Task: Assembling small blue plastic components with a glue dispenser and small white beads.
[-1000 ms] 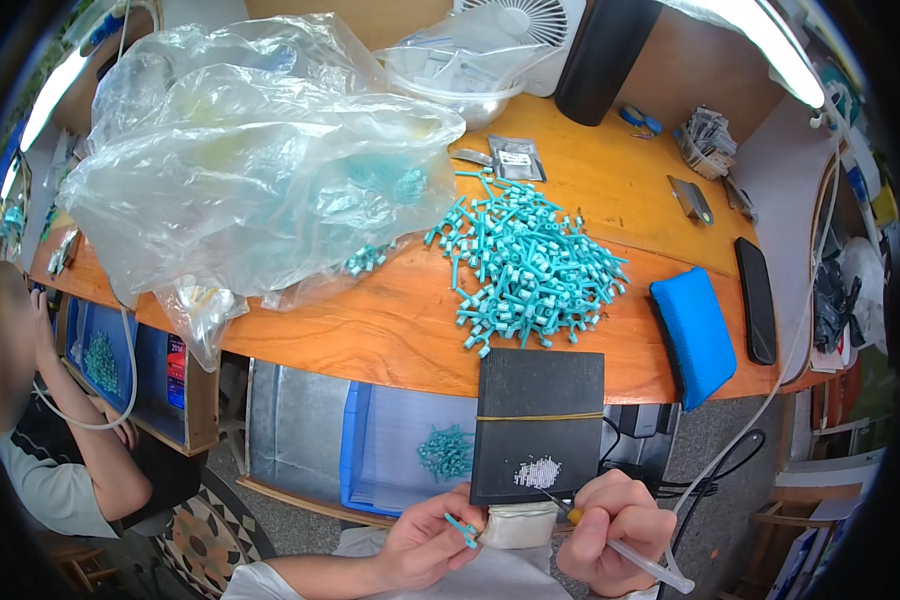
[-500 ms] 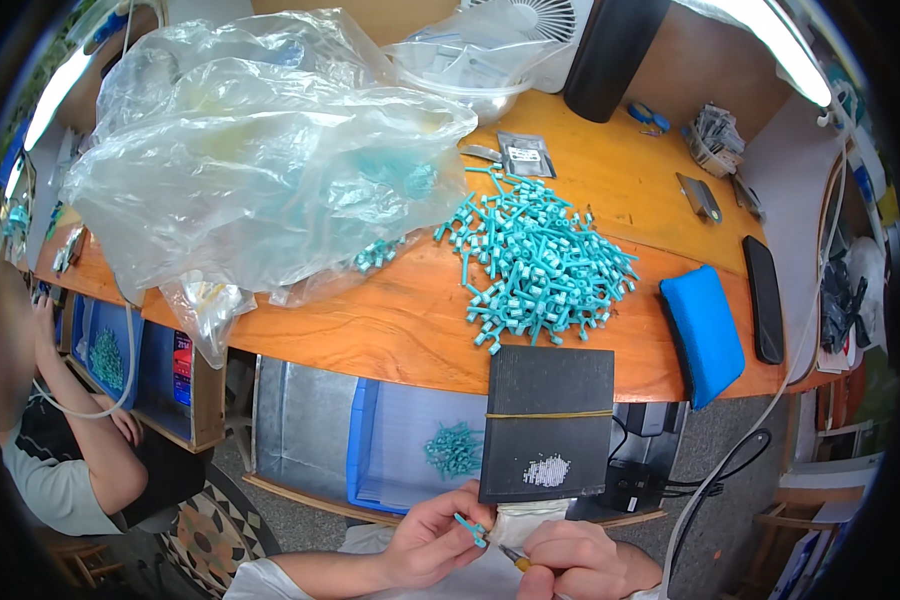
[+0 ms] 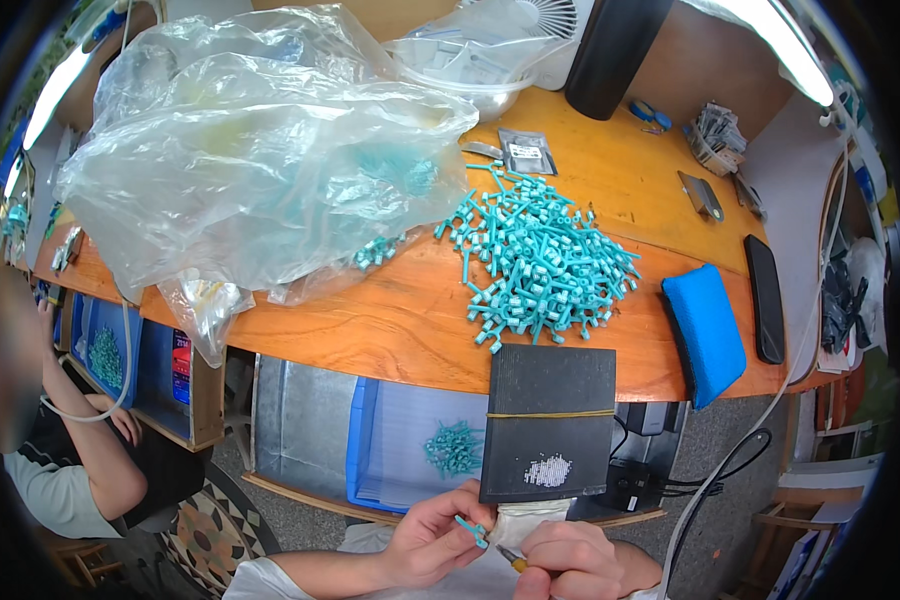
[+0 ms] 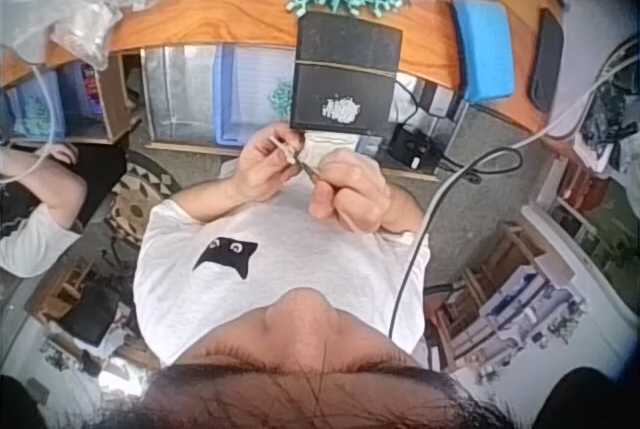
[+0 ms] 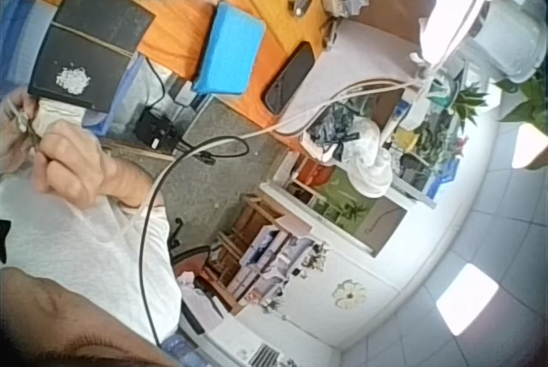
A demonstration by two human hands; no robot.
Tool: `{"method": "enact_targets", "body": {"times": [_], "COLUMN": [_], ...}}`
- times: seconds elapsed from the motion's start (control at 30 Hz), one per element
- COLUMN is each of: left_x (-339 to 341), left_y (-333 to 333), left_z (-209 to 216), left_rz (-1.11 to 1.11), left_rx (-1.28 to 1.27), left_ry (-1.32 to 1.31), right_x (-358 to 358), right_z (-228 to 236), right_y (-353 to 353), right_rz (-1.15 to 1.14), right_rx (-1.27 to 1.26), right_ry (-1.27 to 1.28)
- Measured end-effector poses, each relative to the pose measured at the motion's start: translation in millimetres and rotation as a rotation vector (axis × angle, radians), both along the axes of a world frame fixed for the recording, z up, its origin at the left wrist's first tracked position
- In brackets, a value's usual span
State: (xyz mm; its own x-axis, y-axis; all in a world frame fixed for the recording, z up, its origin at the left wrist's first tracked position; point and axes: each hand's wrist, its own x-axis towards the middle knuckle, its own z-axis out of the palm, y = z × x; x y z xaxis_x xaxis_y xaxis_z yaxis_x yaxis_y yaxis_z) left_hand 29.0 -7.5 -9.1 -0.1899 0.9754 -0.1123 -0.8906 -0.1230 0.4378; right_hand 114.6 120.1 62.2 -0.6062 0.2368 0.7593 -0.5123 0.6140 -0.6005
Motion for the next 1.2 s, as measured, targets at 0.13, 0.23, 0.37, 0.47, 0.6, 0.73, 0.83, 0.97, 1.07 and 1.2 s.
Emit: {"method": "enact_targets", "body": {"times": [0.13, 0.23, 0.37, 0.47, 0.6, 0.73, 0.83, 0.97, 1.07, 1.2], "left_x": [0.8, 1.3, -0.5, 2.7, 1.2, 2.9, 2.8, -5.4, -11.5, -17.2], "left_y": [0.2, 0.6, -1.2, 2.2, -0.3, 2.0, 1.4, 3.8, 2.5, 1.0], "left_z": [2.0, 2.2, 0.8, 2.5, 1.3, -0.8, -3.8, 1.9, 3.6, 17.2], "left_rz": [0.000, 0.006, 0.024, -0.001, 0.025, 0.026, 0.045, 0.120, 0.189, 0.182], "left_rx": [-0.010, -0.012, -0.009, -0.007, -0.017, 0.020, 0.016, 0.038, 0.066, 0.106], "left_ry": [0.005, 0.011, 0.020, -0.005, 0.002, -0.002, -0.028, 0.081, 0.210, 0.348], "right_x": [-0.5, -0.8, -4.7, -0.3, -3.0, 8.7, 15.5, 21.3, 22.0, 16.5], "right_z": [0.7, 0.7, -2.5, 2.5, -0.9, 2.0, 6.1, 17.0, 28.8, 34.5], "right_y": [-1.1, -1.0, 0.1, 0.7, -0.1, -0.9, 3.7, -3.3, -2.7, -15.2], "right_rz": [-0.023, -0.027, 0.005, -0.042, -0.016, 0.025, 0.155, 0.120, -0.012, -0.121], "right_rx": [0.012, 0.027, 0.052, 0.098, 0.055, -0.162, -0.404, -0.658, -0.441, -0.362], "right_ry": [0.028, 0.034, 0.048, 0.040, 0.014, -0.061, -0.047, -0.120, -0.393, -0.587]}}
